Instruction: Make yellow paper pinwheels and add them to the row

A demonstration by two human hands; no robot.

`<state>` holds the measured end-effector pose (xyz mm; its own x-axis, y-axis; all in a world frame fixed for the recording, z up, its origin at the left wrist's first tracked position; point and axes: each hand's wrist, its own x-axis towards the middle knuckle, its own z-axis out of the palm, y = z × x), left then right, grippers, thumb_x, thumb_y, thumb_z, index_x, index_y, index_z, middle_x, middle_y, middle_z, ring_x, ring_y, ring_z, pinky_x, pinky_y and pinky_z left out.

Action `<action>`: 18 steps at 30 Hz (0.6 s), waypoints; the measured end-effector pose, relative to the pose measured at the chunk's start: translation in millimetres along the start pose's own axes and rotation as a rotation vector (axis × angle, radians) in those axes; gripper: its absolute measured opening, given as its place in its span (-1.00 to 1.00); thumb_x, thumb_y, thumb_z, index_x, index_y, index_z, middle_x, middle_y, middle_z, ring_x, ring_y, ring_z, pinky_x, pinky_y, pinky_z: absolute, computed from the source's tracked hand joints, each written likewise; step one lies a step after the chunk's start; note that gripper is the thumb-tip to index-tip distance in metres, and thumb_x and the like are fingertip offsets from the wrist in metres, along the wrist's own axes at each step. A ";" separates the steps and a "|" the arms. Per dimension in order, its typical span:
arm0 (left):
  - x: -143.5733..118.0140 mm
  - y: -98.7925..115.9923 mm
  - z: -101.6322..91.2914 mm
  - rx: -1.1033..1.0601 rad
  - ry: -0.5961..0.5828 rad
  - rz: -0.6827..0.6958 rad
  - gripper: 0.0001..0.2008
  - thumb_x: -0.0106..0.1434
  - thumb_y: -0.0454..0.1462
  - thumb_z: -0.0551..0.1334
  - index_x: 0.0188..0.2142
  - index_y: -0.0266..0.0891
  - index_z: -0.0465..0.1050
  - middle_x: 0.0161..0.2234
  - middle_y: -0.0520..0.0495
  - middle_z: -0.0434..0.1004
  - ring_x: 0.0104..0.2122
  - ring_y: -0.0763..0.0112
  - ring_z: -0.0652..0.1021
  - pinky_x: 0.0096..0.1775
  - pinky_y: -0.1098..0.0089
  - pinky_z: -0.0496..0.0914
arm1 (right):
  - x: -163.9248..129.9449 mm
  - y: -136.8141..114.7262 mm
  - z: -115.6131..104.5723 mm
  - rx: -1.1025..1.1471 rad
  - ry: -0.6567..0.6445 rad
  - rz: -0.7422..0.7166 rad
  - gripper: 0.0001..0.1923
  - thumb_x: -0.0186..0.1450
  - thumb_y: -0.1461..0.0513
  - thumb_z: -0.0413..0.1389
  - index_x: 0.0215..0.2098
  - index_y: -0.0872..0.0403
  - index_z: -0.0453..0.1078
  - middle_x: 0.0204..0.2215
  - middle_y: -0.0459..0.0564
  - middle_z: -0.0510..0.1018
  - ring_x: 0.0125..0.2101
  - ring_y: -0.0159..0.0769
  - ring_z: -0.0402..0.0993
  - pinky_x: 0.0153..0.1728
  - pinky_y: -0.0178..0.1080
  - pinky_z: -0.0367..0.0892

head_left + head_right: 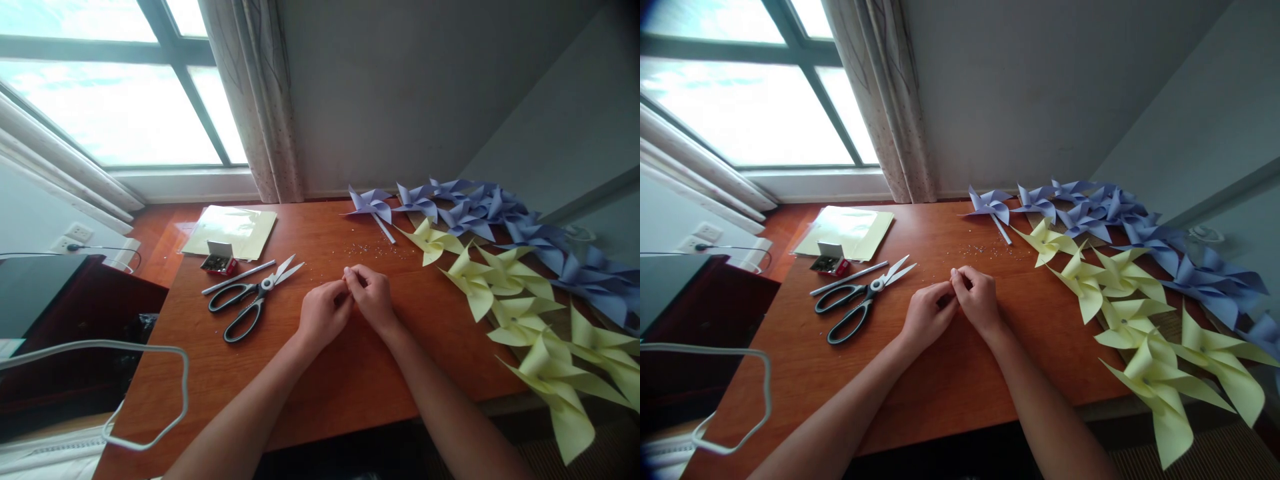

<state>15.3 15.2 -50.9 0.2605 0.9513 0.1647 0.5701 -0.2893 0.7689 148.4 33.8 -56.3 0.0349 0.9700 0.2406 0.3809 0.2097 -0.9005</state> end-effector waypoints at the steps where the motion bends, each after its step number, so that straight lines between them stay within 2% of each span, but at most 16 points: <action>1: 0.0 0.2 0.1 0.005 0.002 -0.004 -0.83 0.31 -0.30 0.18 -0.44 -0.22 0.40 -0.50 0.03 0.47 -0.49 0.46 0.40 -0.38 0.46 0.18 | 0.1 -0.1 -0.1 0.001 0.001 0.002 -0.64 0.41 0.08 0.06 -0.50 0.05 0.42 -0.59 -0.14 0.48 -0.53 -0.35 0.40 -0.43 -0.31 0.26; 11: 0.2 0.8 0.9 0.043 -0.001 -0.038 -0.77 0.35 -0.23 0.16 -0.42 -0.23 0.47 -0.50 0.00 0.50 -0.50 0.45 0.42 -0.39 0.45 0.19 | 0.4 -2.9 -1.6 0.007 -0.007 0.002 -0.62 0.41 0.06 0.05 -0.51 0.03 0.41 -0.60 -0.14 0.48 -0.54 -0.35 0.39 -0.45 -0.31 0.26; 18: 0.4 0.6 0.0 0.035 -0.002 -0.014 -0.75 0.37 -0.24 0.14 -0.43 -0.23 0.46 -0.49 0.00 0.51 -0.50 0.46 0.42 -0.38 0.45 0.19 | -0.4 -1.6 -1.3 0.004 -0.017 -0.006 -0.63 0.41 0.07 0.06 -0.49 0.04 0.43 -0.57 -0.12 0.52 -0.52 -0.34 0.43 -0.42 -0.31 0.28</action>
<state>15.7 15.4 -50.4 0.2541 0.9550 0.1532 0.6008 -0.2799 0.7488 149.0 32.9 -54.4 0.0171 0.9707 0.2398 0.3778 0.2158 -0.9004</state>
